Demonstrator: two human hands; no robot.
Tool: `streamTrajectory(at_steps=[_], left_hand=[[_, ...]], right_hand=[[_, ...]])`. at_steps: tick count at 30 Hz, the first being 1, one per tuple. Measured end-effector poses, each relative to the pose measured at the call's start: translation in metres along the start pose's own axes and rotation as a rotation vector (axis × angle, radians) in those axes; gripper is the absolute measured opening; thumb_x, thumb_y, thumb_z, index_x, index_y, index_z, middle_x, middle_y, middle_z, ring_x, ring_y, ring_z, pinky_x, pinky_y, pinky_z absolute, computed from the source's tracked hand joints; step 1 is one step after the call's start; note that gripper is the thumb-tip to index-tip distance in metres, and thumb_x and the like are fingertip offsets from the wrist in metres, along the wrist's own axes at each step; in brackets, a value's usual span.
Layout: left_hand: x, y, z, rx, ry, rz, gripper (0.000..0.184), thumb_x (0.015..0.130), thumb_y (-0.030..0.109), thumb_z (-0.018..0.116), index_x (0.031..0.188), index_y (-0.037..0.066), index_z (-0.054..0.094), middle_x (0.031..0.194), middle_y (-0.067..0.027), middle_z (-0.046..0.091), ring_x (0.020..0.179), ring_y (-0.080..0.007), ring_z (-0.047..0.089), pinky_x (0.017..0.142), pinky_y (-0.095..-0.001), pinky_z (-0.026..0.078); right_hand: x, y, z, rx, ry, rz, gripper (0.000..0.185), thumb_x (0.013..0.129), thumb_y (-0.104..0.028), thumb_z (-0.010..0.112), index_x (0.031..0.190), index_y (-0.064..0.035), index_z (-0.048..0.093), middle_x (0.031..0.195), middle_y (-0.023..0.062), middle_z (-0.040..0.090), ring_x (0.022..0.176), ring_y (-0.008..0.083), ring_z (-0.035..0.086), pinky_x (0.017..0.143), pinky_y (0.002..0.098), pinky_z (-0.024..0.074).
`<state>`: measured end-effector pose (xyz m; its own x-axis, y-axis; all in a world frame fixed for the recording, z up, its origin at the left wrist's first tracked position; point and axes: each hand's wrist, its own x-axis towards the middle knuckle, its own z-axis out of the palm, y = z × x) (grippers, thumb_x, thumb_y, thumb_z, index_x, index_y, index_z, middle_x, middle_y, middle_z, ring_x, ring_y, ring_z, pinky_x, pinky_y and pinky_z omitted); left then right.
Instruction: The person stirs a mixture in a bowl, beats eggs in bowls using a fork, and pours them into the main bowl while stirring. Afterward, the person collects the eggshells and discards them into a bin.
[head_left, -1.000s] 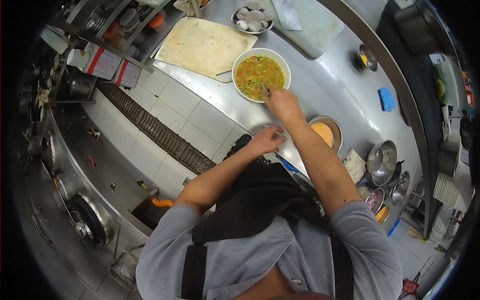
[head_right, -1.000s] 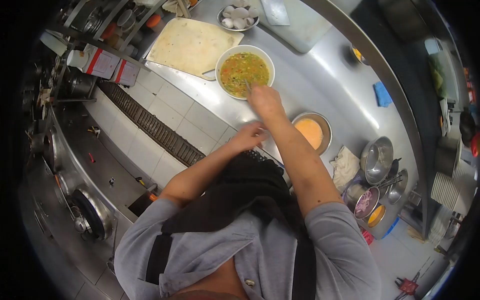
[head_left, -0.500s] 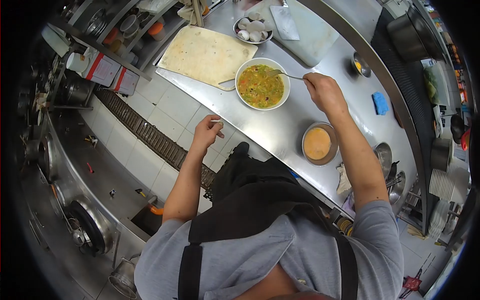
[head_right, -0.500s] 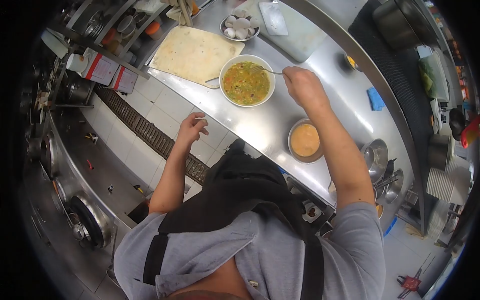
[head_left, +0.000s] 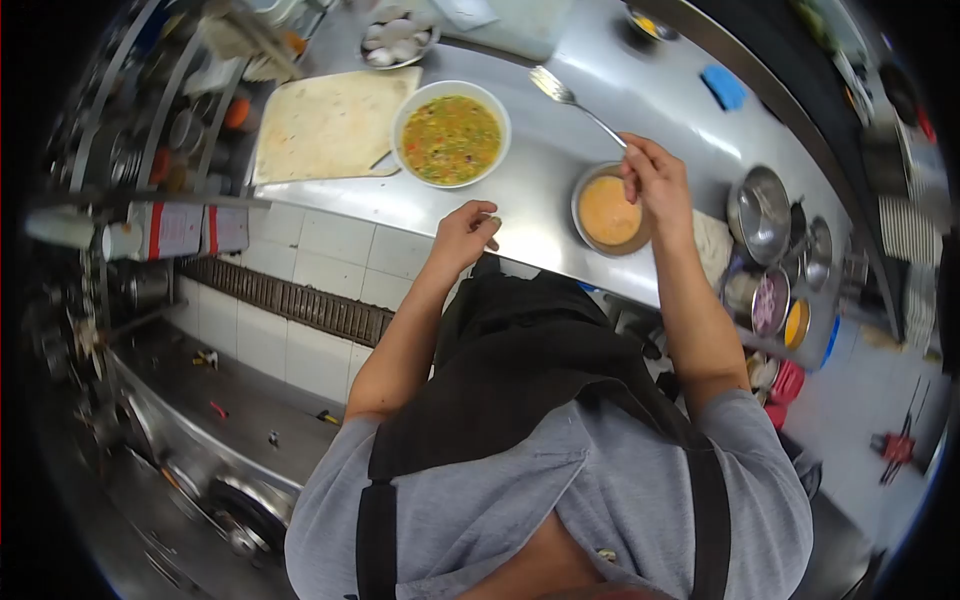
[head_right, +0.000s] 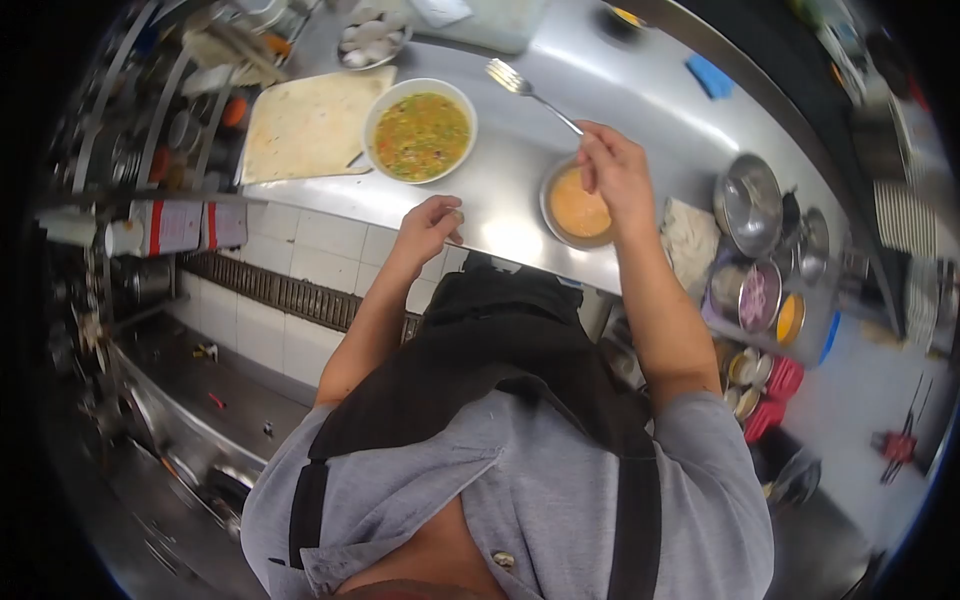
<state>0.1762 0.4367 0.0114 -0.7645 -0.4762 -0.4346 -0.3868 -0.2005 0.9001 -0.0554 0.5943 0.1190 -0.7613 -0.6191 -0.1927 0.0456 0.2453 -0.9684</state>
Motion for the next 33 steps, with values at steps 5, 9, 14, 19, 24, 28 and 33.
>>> streamTrajectory(at_steps=[5, 9, 14, 19, 24, 28, 33], left_hand=[[0.049, 0.015, 0.073, 0.083, -0.238, -0.047, 0.041, 0.086, 0.021, 0.063, 0.118, -0.003, 0.057, 0.086, -0.0147, 0.068, 0.063, -0.0171, 0.067, 0.049, -0.0269, 0.048], [0.085, 0.011, 0.120, 0.283, -0.314, -0.091, 0.042, 0.087, 0.019, 0.060, 0.122, -0.003, 0.052, 0.089, -0.0131, 0.066, 0.070, -0.0184, 0.067, 0.050, -0.0292, 0.048], [0.085, 0.017, 0.141, 0.290, -0.196, 0.037, 0.032, 0.079, 0.008, 0.059, 0.110, -0.001, 0.057, 0.085, -0.0116, 0.065, 0.069, -0.0189, 0.063, 0.052, -0.0302, 0.050], [0.084, 0.041, 0.169, 0.375, -0.272, 0.080, 0.021, 0.079, 0.003, 0.055, 0.099, -0.002, 0.057, 0.072, -0.0079, 0.060, 0.047, -0.0132, 0.049, 0.040, -0.0276, 0.038], [0.060, 0.080, 0.236, 0.299, -0.367, 0.036, 0.021, 0.078, -0.001, 0.051, 0.099, -0.001, 0.058, 0.072, -0.0066, 0.060, 0.045, -0.0100, 0.045, 0.038, -0.0241, 0.034], [0.033, 0.101, 0.308, 0.221, -0.431, -0.008, 0.025, 0.078, -0.002, 0.051, 0.102, -0.002, 0.058, 0.076, -0.0053, 0.061, 0.046, -0.0081, 0.045, 0.037, -0.0220, 0.032], [0.006, 0.125, 0.408, 0.158, -0.475, -0.023, 0.026, 0.080, -0.003, 0.051, 0.106, -0.004, 0.056, 0.075, -0.0055, 0.059, 0.047, -0.0085, 0.044, 0.038, -0.0229, 0.032]], right_hand=[[-0.075, 0.029, -0.097, 0.078, 0.260, 0.068, 0.025, 0.093, -0.009, 0.053, 0.111, 0.0066, 0.062, 0.070, 0.0049, 0.060, 0.046, 0.0086, 0.050, 0.040, 0.0224, 0.0384], [-0.133, 0.067, -0.112, -0.063, 0.331, 0.170, 0.024, 0.091, -0.012, 0.053, 0.109, 0.0011, 0.062, 0.073, 0.0022, 0.061, 0.048, 0.0070, 0.050, 0.043, 0.0212, 0.0384], [-0.198, 0.063, -0.116, 0.330, 0.604, 0.098, 0.024, 0.095, -0.015, 0.054, 0.112, 0.0009, 0.057, 0.084, 0.0042, 0.065, 0.054, 0.0080, 0.055, 0.047, 0.0205, 0.0423], [-0.236, 0.079, -0.147, 0.382, 0.694, -0.027, 0.023, 0.096, -0.014, 0.053, 0.113, 0.0013, 0.057, 0.075, 0.0043, 0.059, 0.052, 0.0081, 0.052, 0.047, 0.0217, 0.0404], [-0.247, 0.097, -0.214, 0.424, 0.677, 0.142, 0.020, 0.095, -0.017, 0.055, 0.107, -0.0026, 0.063, 0.066, -0.0022, 0.051, 0.049, 0.0050, 0.047, 0.045, 0.0210, 0.0366], [-0.275, 0.095, -0.288, 0.372, 0.733, 0.064, 0.020, 0.094, -0.019, 0.058, 0.101, -0.0019, 0.065, 0.062, -0.0033, 0.052, 0.049, 0.0055, 0.048, 0.045, 0.0207, 0.0359], [-0.316, 0.120, -0.435, -0.426, 1.036, 0.103, 0.019, 0.088, -0.022, 0.066, 0.099, -0.0075, 0.070, 0.064, 0.0070, 0.063, 0.052, 0.0173, 0.057, 0.053, 0.0302, 0.0452]])
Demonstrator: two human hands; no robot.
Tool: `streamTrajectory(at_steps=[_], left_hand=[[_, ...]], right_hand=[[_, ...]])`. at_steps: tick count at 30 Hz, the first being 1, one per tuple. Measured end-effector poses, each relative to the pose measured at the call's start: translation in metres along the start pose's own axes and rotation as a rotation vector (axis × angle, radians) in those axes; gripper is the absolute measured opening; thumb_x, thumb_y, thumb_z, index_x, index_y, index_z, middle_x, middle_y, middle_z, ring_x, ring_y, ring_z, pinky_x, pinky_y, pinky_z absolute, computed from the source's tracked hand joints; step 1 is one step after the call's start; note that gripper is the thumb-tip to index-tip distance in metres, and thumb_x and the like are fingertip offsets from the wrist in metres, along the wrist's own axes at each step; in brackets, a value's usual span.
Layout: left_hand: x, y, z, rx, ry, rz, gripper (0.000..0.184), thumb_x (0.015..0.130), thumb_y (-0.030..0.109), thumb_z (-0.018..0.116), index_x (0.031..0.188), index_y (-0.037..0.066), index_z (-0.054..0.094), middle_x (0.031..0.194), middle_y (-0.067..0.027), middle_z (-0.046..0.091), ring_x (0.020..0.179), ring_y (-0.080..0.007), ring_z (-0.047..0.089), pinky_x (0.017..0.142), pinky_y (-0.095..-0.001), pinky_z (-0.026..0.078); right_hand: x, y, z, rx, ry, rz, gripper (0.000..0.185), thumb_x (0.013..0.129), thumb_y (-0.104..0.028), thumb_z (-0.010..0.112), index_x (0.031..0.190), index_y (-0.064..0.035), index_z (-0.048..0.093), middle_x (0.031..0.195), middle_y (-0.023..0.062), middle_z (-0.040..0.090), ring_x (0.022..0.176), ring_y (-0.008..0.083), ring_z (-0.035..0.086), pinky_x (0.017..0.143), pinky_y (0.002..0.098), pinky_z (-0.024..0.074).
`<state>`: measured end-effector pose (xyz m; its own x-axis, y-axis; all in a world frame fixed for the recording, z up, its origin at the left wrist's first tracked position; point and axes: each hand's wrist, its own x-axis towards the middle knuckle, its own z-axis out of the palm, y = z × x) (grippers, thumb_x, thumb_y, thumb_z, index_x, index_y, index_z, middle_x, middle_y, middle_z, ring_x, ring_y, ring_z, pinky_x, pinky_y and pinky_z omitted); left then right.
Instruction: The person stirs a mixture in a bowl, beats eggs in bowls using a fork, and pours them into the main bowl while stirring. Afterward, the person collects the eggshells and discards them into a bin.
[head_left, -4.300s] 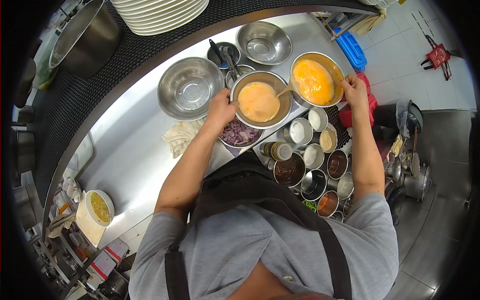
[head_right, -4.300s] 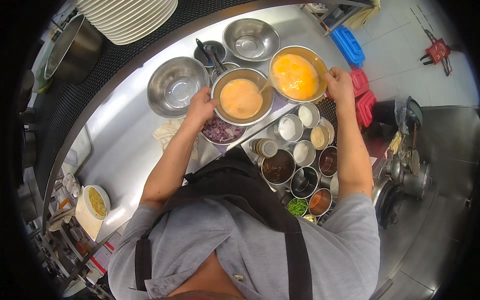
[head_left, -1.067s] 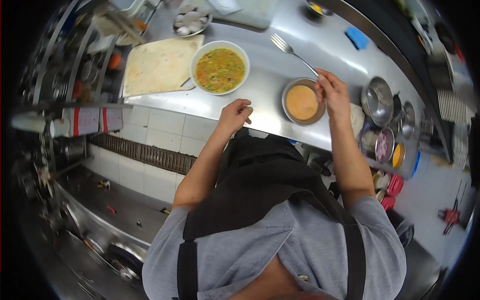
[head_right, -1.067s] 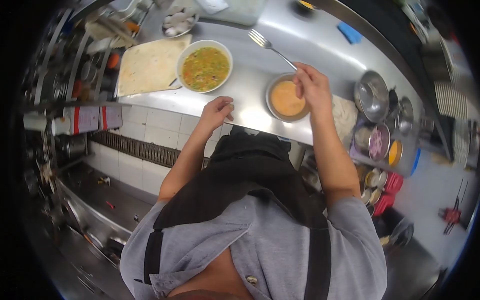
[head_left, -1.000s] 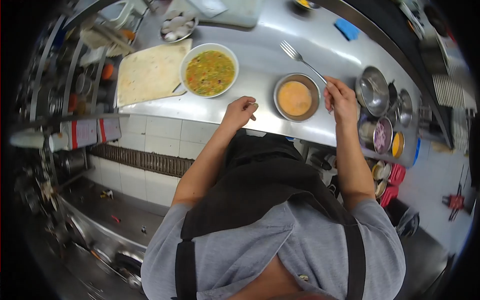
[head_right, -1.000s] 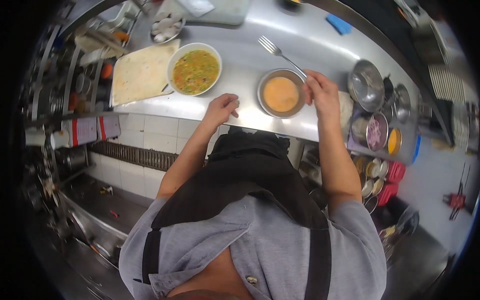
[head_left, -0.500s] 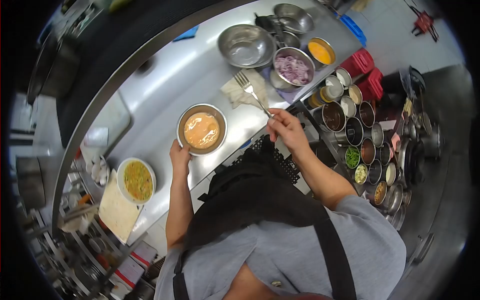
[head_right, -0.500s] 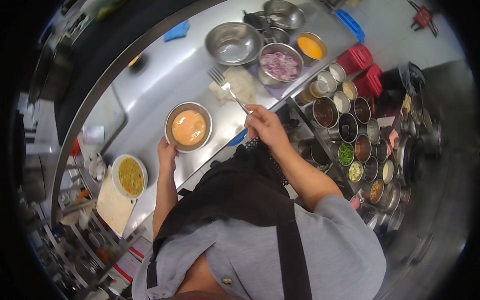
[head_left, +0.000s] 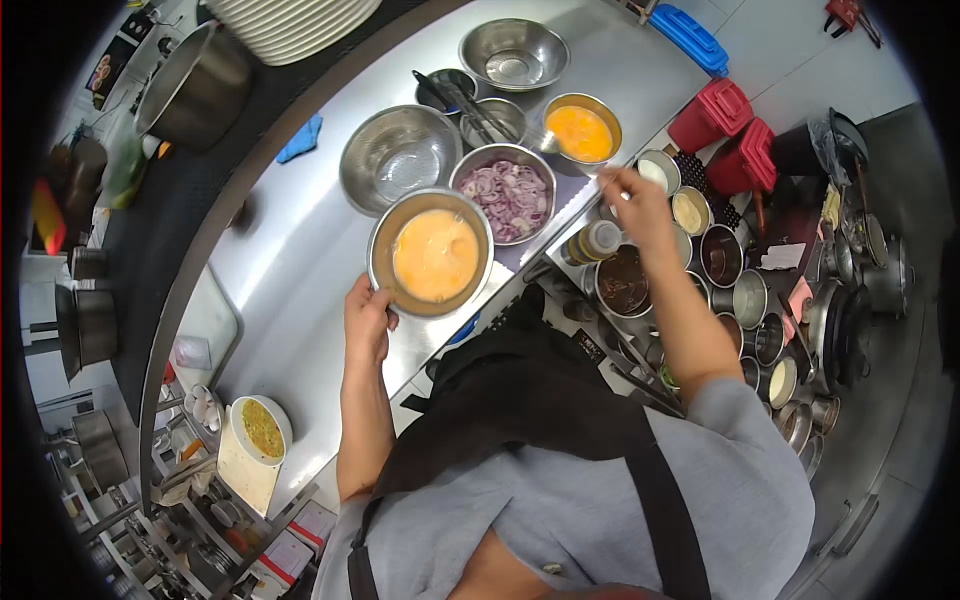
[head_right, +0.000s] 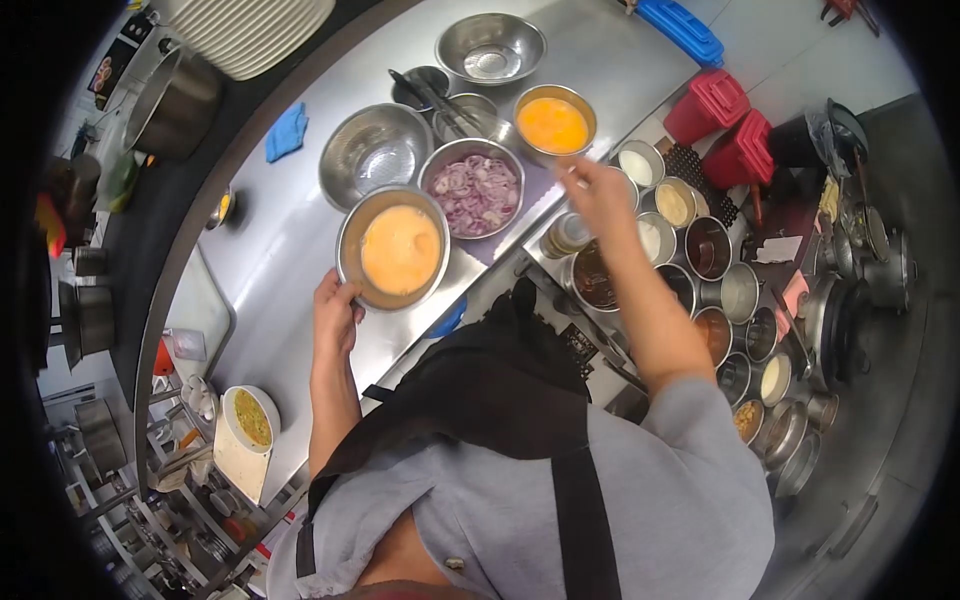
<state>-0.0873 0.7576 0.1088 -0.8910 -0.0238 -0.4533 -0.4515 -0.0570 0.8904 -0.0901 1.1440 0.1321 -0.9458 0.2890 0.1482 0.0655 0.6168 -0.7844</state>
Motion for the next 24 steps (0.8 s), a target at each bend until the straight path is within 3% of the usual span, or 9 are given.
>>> streamTrajectory(at_steps=[2, 6, 8, 11, 18, 20, 24], left_hand=[[0.016, 0.006, 0.029, -0.014, -0.022, 0.002, 0.027, 0.080, -0.003, 0.052, 0.106, -0.004, 0.057, 0.076, -0.0060, 0.059, 0.047, -0.0086, 0.044, 0.038, -0.0226, 0.032], [0.043, 0.012, 0.078, 0.008, -0.039, 0.005, 0.028, 0.079, -0.004, 0.051, 0.106, -0.004, 0.057, 0.078, -0.0070, 0.060, 0.047, -0.0090, 0.044, 0.038, -0.0228, 0.033], [0.051, 0.017, 0.096, 0.034, -0.056, 0.005, 0.028, 0.079, -0.004, 0.051, 0.106, -0.004, 0.057, 0.078, -0.0064, 0.059, 0.047, -0.0089, 0.045, 0.038, -0.0225, 0.033], [0.062, 0.021, 0.110, 0.069, -0.050, -0.001, 0.028, 0.079, -0.004, 0.053, 0.107, -0.004, 0.057, 0.079, -0.0067, 0.060, 0.048, -0.0087, 0.045, 0.038, -0.0226, 0.032], [0.078, 0.034, 0.127, 0.149, -0.051, 0.003, 0.022, 0.080, -0.003, 0.054, 0.101, -0.003, 0.059, 0.073, -0.0052, 0.058, 0.046, -0.0085, 0.045, 0.038, -0.0232, 0.033], [0.081, 0.035, 0.129, 0.166, -0.058, 0.008, 0.021, 0.080, -0.003, 0.054, 0.099, -0.003, 0.059, 0.071, -0.0051, 0.058, 0.045, -0.0084, 0.044, 0.038, -0.0233, 0.033], [0.086, 0.040, 0.131, 0.184, -0.087, 0.004, 0.020, 0.079, -0.003, 0.054, 0.098, -0.002, 0.060, 0.071, -0.0045, 0.058, 0.044, -0.0080, 0.043, 0.038, -0.0233, 0.033]], right_hand=[[0.039, 0.045, -0.025, -0.276, 0.089, -0.134, 0.017, 0.084, -0.020, 0.066, 0.097, -0.0093, 0.070, 0.071, 0.0142, 0.066, 0.062, 0.0291, 0.063, 0.062, 0.0393, 0.0505], [0.088, 0.090, -0.044, -0.599, 0.058, -0.167, 0.015, 0.083, -0.017, 0.063, 0.092, -0.0080, 0.069, 0.076, 0.0160, 0.067, 0.073, 0.0347, 0.065, 0.069, 0.0451, 0.0517], [0.104, 0.105, -0.044, -0.736, -0.066, -0.200, 0.015, 0.082, -0.016, 0.061, 0.093, -0.0092, 0.070, 0.080, 0.0155, 0.068, 0.076, 0.0352, 0.065, 0.070, 0.0452, 0.0523], [0.114, 0.104, -0.042, -0.759, -0.215, -0.136, 0.016, 0.081, -0.018, 0.062, 0.091, -0.0097, 0.071, 0.080, 0.0156, 0.069, 0.076, 0.0341, 0.066, 0.071, 0.0444, 0.0530], [0.118, 0.128, -0.028, -0.521, -0.254, -0.104, 0.018, 0.079, -0.021, 0.065, 0.090, -0.0112, 0.075, 0.078, 0.0166, 0.068, 0.073, 0.0321, 0.067, 0.072, 0.0424, 0.0530], [0.116, 0.119, -0.027, -0.322, -0.279, 0.098, 0.017, 0.077, -0.022, 0.066, 0.089, -0.0123, 0.074, 0.081, 0.0176, 0.068, 0.078, 0.0331, 0.066, 0.074, 0.0419, 0.0525], [0.113, 0.146, -0.012, -0.198, -0.239, 0.199, 0.019, 0.077, -0.023, 0.068, 0.091, -0.0114, 0.075, 0.076, 0.0154, 0.068, 0.070, 0.0283, 0.066, 0.069, 0.0386, 0.0524]])
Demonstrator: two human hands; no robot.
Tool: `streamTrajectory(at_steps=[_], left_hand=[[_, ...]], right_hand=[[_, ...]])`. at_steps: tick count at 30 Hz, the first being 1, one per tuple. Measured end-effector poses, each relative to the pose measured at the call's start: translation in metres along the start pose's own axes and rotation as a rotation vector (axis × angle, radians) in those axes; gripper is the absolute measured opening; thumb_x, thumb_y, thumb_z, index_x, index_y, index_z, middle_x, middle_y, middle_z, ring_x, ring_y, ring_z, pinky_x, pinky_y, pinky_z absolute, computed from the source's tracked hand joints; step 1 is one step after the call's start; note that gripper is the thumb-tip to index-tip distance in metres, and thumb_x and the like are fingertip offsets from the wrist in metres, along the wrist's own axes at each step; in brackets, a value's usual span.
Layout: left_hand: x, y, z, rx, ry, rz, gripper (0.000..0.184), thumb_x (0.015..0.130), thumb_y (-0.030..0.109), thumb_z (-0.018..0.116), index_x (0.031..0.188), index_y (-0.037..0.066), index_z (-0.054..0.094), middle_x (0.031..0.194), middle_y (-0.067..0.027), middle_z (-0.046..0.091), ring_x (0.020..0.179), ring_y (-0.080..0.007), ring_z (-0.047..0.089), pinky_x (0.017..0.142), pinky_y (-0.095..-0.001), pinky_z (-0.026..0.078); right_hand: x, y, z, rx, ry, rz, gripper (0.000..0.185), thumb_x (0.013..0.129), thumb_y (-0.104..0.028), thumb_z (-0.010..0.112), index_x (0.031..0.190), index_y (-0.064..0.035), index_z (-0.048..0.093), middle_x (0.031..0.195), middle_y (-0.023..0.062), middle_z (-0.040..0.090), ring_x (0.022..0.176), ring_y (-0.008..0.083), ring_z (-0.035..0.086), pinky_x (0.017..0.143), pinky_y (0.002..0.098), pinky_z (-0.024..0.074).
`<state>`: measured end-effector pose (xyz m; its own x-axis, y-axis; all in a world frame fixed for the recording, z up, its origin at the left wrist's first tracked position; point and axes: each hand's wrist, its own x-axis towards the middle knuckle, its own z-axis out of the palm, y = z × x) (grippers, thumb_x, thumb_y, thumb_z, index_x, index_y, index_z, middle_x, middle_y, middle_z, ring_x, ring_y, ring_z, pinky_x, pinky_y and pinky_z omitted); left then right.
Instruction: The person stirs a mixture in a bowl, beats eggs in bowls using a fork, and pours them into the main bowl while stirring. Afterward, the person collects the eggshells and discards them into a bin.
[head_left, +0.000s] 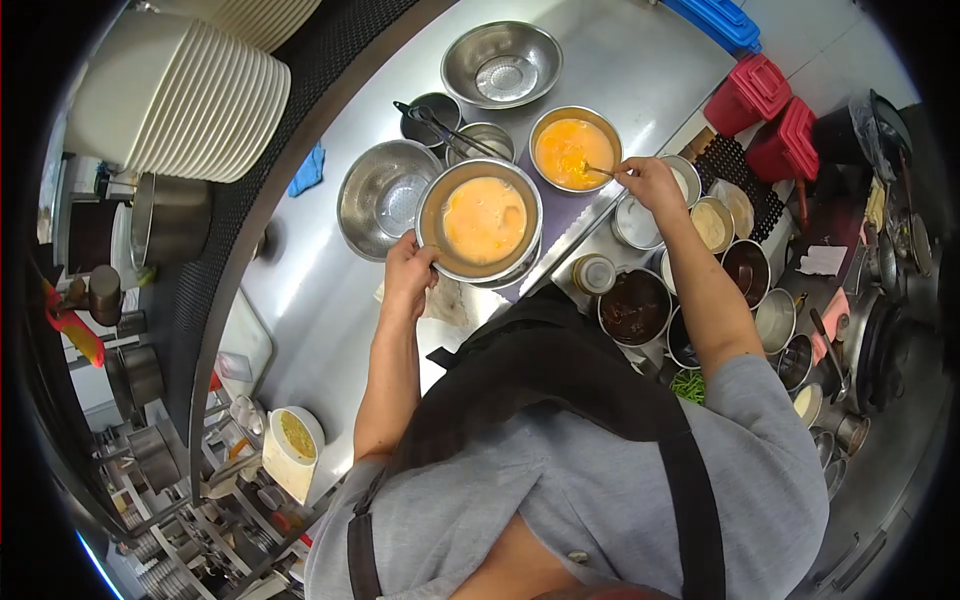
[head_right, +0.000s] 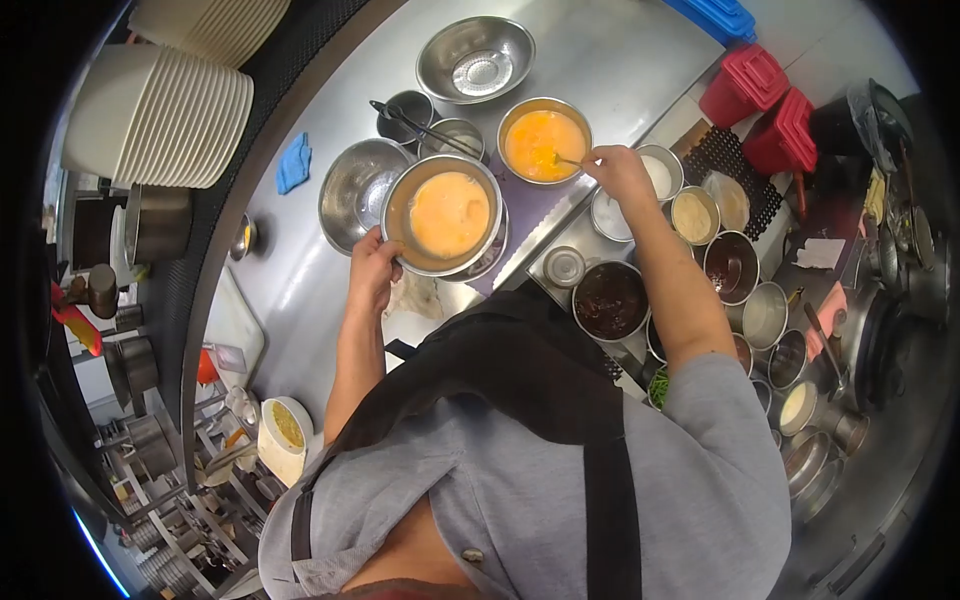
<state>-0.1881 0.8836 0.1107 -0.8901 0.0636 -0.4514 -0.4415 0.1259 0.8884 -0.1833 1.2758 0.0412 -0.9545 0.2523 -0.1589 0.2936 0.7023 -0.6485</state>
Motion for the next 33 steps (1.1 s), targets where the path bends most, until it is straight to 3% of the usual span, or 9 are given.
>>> streamTrajectory(at_steps=[2, 5, 9, 11, 15, 17, 18, 26, 33], left_hand=[[0.004, 0.002, -0.001, -0.011, -0.014, -0.024, 0.019, 0.080, -0.002, 0.054, 0.098, -0.002, 0.059, 0.072, -0.0044, 0.058, 0.045, -0.0077, 0.042, 0.039, -0.0231, 0.033], [0.011, 0.007, -0.002, -0.009, -0.030, -0.038, 0.019, 0.080, -0.003, 0.053, 0.098, -0.002, 0.058, 0.074, -0.0046, 0.058, 0.046, -0.0076, 0.042, 0.039, -0.0229, 0.032], [0.024, 0.010, -0.005, 0.015, -0.056, -0.049, 0.019, 0.081, -0.003, 0.053, 0.099, -0.001, 0.058, 0.076, -0.0046, 0.059, 0.048, -0.0075, 0.043, 0.039, -0.0228, 0.032], [0.030, 0.007, -0.009, 0.019, -0.076, -0.055, 0.020, 0.081, -0.003, 0.053, 0.101, -0.002, 0.058, 0.076, -0.0047, 0.059, 0.049, -0.0073, 0.044, 0.039, -0.0226, 0.032], [0.029, 0.013, -0.007, 0.020, -0.056, -0.072, 0.022, 0.081, -0.003, 0.053, 0.102, -0.002, 0.058, 0.076, -0.0049, 0.059, 0.050, -0.0071, 0.044, 0.040, -0.0225, 0.033], [0.030, 0.011, -0.007, -0.007, -0.041, -0.075, 0.023, 0.081, -0.003, 0.053, 0.103, -0.002, 0.058, 0.077, -0.0048, 0.059, 0.050, -0.0071, 0.044, 0.040, -0.0226, 0.032], [0.030, 0.012, -0.007, -0.012, -0.038, -0.077, 0.023, 0.081, -0.003, 0.053, 0.103, -0.002, 0.058, 0.077, -0.0048, 0.059, 0.050, -0.0071, 0.044, 0.040, -0.0226, 0.032], [0.027, 0.013, -0.008, -0.026, -0.035, -0.070, 0.020, 0.081, -0.003, 0.052, 0.099, -0.003, 0.058, 0.077, -0.0048, 0.059, 0.051, -0.0073, 0.044, 0.041, -0.0226, 0.032], [0.028, 0.012, -0.006, -0.008, -0.038, -0.063, 0.019, 0.081, -0.003, 0.053, 0.099, -0.003, 0.059, 0.077, -0.0049, 0.058, 0.050, -0.0073, 0.043, 0.041, -0.0227, 0.032]], right_hand=[[0.005, 0.013, 0.009, 0.191, 0.007, 0.012, 0.020, 0.079, -0.019, 0.071, 0.092, -0.0036, 0.073, 0.060, 0.0042, 0.060, 0.054, 0.0116, 0.055, 0.053, 0.0288, 0.0453], [0.007, 0.014, 0.010, 0.270, -0.012, 0.073, 0.020, 0.079, -0.017, 0.072, 0.091, -0.0012, 0.073, 0.060, 0.0033, 0.060, 0.052, 0.0091, 0.053, 0.051, 0.0274, 0.0435], [0.010, 0.013, 0.010, 0.299, -0.067, 0.048, 0.019, 0.079, -0.016, 0.072, 0.091, -0.0014, 0.073, 0.060, 0.0029, 0.060, 0.053, 0.0089, 0.053, 0.052, 0.0272, 0.0434], [0.006, 0.006, 0.007, 0.125, -0.035, -0.022, 0.018, 0.080, -0.016, 0.072, 0.091, -0.0017, 0.073, 0.060, 0.0015, 0.059, 0.054, 0.0082, 0.053, 0.052, 0.0256, 0.0425], [-0.003, -0.006, 0.006, 0.079, -0.023, -0.072, 0.018, 0.081, -0.017, 0.072, 0.093, -0.0024, 0.073, 0.060, 0.0008, 0.058, 0.054, 0.0073, 0.052, 0.052, 0.0243, 0.0413], [-0.004, -0.003, 0.008, 0.151, -0.065, -0.001, 0.022, 0.079, -0.021, 0.070, 0.096, -0.0092, 0.074, 0.065, 0.0098, 0.062, 0.056, 0.0180, 0.057, 0.058, 0.0326, 0.0472], [-0.004, 0.002, 0.011, 0.147, -0.070, -0.003, 0.022, 0.079, -0.021, 0.070, 0.096, -0.0092, 0.074, 0.065, 0.0098, 0.062, 0.056, 0.0180, 0.057, 0.058, 0.0326, 0.0472], [-0.009, 0.014, 0.016, 0.496, -0.148, 0.162, 0.021, 0.080, -0.019, 0.071, 0.092, -0.0017, 0.074, 0.062, -0.0003, 0.060, 0.052, 0.0064, 0.049, 0.049, 0.0240, 0.0393], [-0.013, 0.019, 0.010, 0.518, -0.165, 0.155, 0.020, 0.080, -0.018, 0.071, 0.091, -0.0029, 0.074, 0.062, -0.0021, 0.059, 0.052, 0.0049, 0.047, 0.047, 0.0220, 0.0365]])
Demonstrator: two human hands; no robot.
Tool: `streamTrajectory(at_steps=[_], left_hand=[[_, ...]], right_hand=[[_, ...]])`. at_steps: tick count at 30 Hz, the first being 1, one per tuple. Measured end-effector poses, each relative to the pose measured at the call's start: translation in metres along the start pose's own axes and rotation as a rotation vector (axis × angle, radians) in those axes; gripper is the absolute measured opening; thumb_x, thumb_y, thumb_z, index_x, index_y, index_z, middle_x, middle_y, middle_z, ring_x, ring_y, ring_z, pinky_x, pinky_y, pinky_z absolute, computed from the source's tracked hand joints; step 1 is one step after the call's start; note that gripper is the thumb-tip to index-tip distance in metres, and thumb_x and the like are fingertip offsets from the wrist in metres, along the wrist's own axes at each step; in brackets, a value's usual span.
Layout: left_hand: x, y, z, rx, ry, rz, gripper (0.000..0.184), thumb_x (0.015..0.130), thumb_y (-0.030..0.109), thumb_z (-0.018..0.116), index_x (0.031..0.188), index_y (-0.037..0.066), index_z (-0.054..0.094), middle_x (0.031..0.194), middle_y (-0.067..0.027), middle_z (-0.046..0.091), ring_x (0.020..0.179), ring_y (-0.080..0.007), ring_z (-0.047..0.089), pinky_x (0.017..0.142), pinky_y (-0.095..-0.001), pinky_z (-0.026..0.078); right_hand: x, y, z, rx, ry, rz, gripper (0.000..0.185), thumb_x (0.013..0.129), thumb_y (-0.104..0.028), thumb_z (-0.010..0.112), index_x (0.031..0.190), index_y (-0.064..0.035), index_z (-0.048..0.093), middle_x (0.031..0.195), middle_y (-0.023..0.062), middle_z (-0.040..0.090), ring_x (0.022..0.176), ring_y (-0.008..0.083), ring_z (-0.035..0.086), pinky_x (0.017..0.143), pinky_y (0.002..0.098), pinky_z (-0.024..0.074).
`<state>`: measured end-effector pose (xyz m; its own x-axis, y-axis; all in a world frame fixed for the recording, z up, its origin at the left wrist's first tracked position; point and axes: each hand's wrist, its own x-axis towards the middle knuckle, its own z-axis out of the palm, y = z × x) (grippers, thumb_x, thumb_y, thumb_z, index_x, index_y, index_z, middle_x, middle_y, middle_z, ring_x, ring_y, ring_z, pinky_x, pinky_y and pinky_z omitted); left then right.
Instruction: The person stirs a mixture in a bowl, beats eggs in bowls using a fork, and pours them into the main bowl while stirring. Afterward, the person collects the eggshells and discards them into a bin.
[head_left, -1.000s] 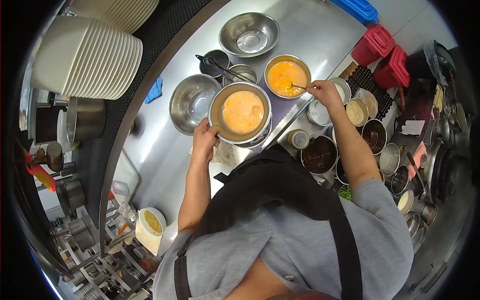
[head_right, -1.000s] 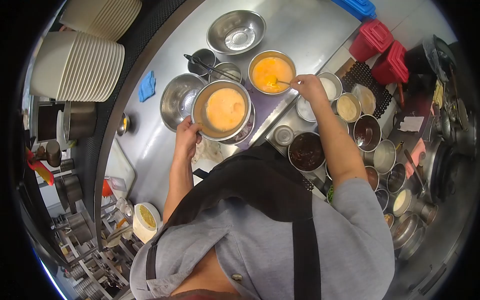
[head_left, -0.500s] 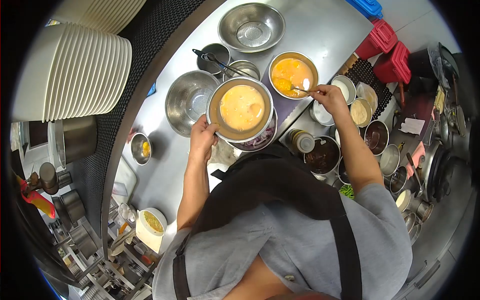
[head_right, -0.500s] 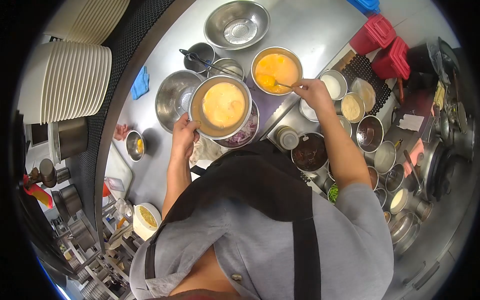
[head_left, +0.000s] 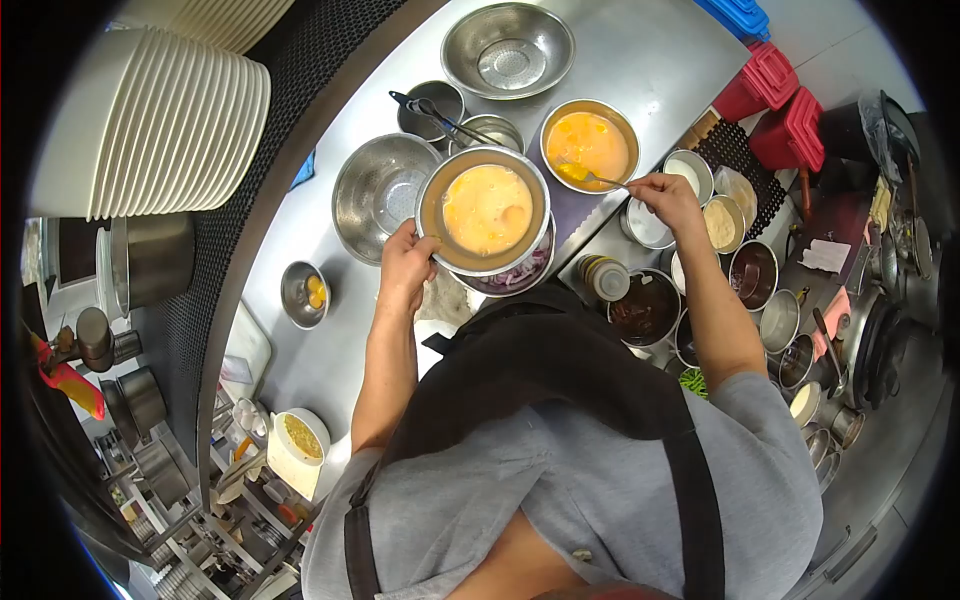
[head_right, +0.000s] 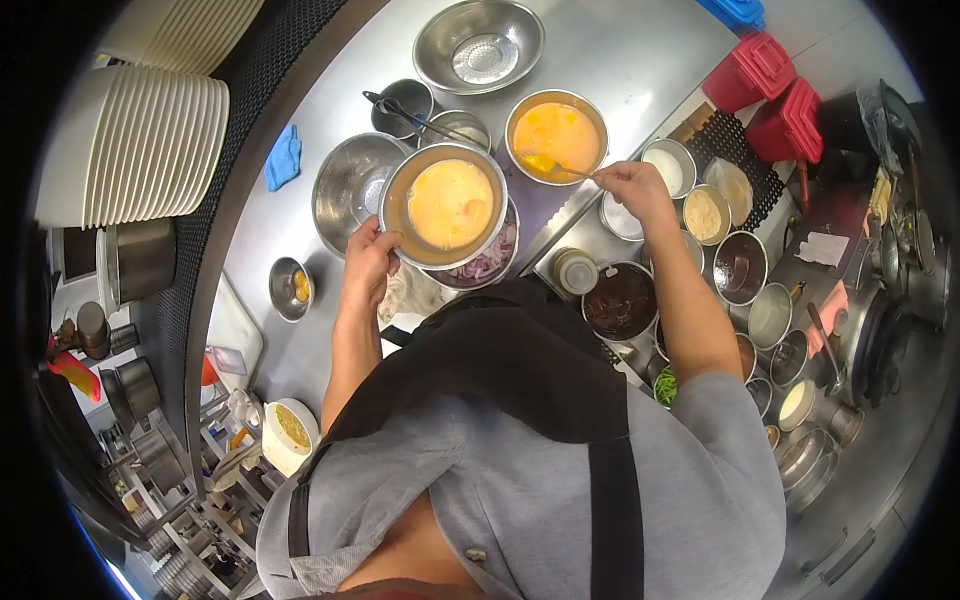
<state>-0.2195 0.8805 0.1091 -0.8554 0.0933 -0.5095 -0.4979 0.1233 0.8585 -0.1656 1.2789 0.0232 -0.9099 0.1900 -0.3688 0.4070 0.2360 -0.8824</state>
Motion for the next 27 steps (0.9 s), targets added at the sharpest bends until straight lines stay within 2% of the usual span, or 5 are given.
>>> streamTrajectory(at_steps=[15, 23, 24, 25, 27], left_hand=[[0.012, 0.007, 0.019, 0.041, -0.067, 0.023, 0.023, 0.079, 0.001, 0.056, 0.101, -0.005, 0.060, 0.066, -0.0059, 0.055, 0.043, -0.0092, 0.042, 0.036, -0.0274, 0.030], [0.017, 0.014, 0.036, -0.008, -0.160, -0.010, 0.031, 0.077, 0.001, 0.057, 0.108, -0.005, 0.059, 0.066, -0.0055, 0.058, 0.041, -0.0089, 0.044, 0.036, -0.0253, 0.030], [0.025, 0.003, 0.038, 0.033, -0.153, 0.058, 0.031, 0.078, 0.003, 0.058, 0.108, -0.004, 0.061, 0.070, -0.0076, 0.061, 0.046, -0.0122, 0.050, 0.038, -0.0276, 0.036], [0.033, -0.007, 0.039, 0.076, -0.128, 0.124, 0.031, 0.078, 0.005, 0.059, 0.108, -0.002, 0.063, 0.073, -0.0098, 0.063, 0.051, -0.0156, 0.057, 0.041, -0.0299, 0.042], [0.026, 0.001, 0.038, 0.161, -0.094, 0.024, 0.032, 0.076, 0.010, 0.061, 0.105, -0.002, 0.065, 0.075, -0.0135, 0.066, 0.055, -0.0215, 0.061, 0.050, -0.0345, 0.049]], right_hand=[[-0.008, -0.094, -0.070, -0.200, 0.192, -0.269, 0.024, 0.080, -0.021, 0.071, 0.095, -0.0021, 0.074, 0.065, -0.0021, 0.060, 0.057, 0.0047, 0.048, 0.053, 0.0212, 0.0373], [-0.054, -0.146, -0.035, -0.165, 0.190, -0.288, 0.023, 0.079, -0.017, 0.073, 0.094, 0.0001, 0.073, 0.063, -0.0041, 0.056, 0.058, 0.0046, 0.046, 0.053, 0.0211, 0.0331], [-0.060, -0.150, -0.031, -0.187, 0.173, -0.313, 0.024, 0.079, -0.017, 0.073, 0.094, 0.0011, 0.073, 0.064, -0.0039, 0.056, 0.059, 0.0050, 0.046, 0.053, 0.0216, 0.0331], [-0.060, -0.141, -0.029, -0.247, 0.162, -0.302, 0.024, 0.079, -0.018, 0.073, 0.094, 0.0011, 0.072, 0.066, -0.0005, 0.061, 0.062, 0.0062, 0.051, 0.056, 0.0226, 0.0381], [-0.071, -0.141, -0.002, -0.574, 0.078, -0.553, 0.020, 0.081, -0.018, 0.071, 0.092, -0.0011, 0.071, 0.079, 0.0127, 0.070, 0.070, 0.0145, 0.065, 0.065, 0.0279, 0.0490]])
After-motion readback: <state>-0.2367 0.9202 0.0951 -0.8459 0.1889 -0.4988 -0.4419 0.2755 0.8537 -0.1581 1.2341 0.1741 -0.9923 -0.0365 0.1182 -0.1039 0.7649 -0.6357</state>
